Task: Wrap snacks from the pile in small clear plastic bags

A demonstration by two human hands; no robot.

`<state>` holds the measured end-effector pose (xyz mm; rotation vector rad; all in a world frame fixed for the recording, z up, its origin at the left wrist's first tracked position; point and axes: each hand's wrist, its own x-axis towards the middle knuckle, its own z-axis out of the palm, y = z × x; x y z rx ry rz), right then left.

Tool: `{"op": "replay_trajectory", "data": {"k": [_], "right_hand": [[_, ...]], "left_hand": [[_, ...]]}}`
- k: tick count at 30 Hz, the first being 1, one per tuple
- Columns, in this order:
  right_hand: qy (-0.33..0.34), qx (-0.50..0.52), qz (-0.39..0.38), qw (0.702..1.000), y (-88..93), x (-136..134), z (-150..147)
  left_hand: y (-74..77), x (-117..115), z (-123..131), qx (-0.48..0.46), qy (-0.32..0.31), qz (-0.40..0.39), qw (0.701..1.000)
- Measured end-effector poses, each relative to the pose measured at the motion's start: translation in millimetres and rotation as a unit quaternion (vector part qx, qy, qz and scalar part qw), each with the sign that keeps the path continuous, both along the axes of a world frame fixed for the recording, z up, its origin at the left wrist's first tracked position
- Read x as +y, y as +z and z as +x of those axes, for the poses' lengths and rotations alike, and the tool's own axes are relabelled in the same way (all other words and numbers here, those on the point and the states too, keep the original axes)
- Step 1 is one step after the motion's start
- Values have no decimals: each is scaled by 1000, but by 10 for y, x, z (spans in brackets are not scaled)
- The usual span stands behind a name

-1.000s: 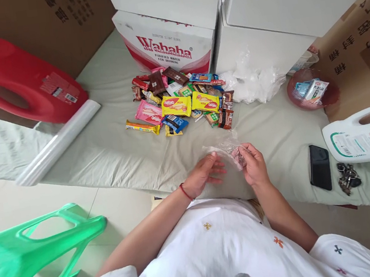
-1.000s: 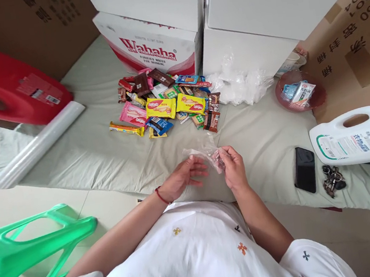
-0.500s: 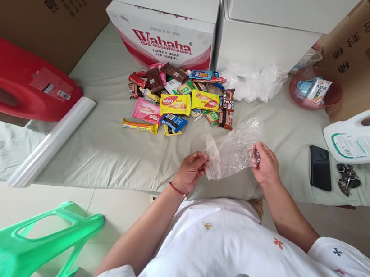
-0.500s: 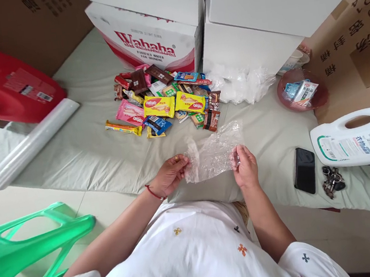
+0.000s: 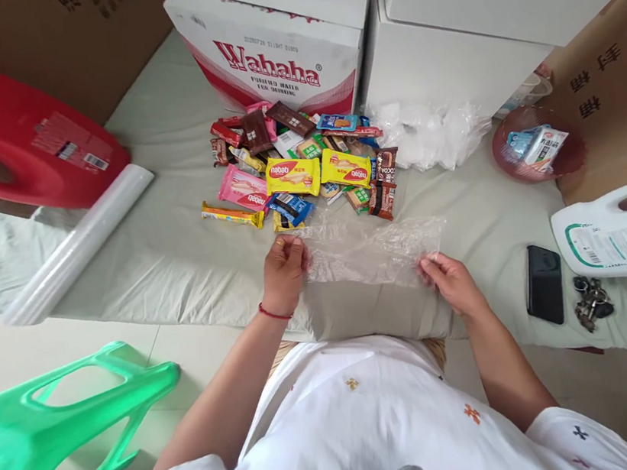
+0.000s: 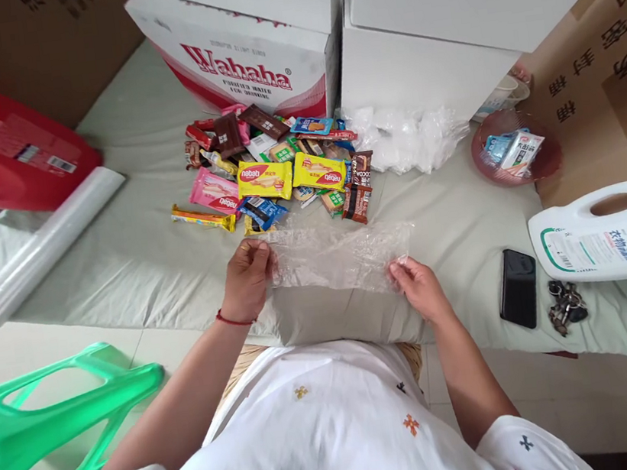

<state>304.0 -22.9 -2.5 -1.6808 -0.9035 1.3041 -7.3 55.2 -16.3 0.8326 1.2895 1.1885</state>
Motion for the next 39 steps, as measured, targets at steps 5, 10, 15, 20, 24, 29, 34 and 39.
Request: {"op": "replay_trajectory", "data": {"k": [5,10,15,20,24,29,34,39], "right_hand": [[1,-26,4,1000,21,89,68],[41,-81,23,996,-59,262,-4],[35,-136,130,982,57,227,24],[30,-194,251,948,277,64,173],[78,-230,257,935,296,10,318],[19,-207,215,954,317,105,276],[47,-97,211,972,638,424,-149],[233,-27,149,961,824,931,-534]], "left_hand": [[-96,82,-145,168,-37,30,985],[-59,125,-141,191,-56,50,979],[-56,166,-174,158,-45,34,986],[-93,168,-98,82,-55,13,995],[-37,94,10,75,-46,55,995],[143,-86,60,181,-71,210,958],[377,-203,143,248,-112,328,904],[531,-293,219,225,-142,373,889]]}}
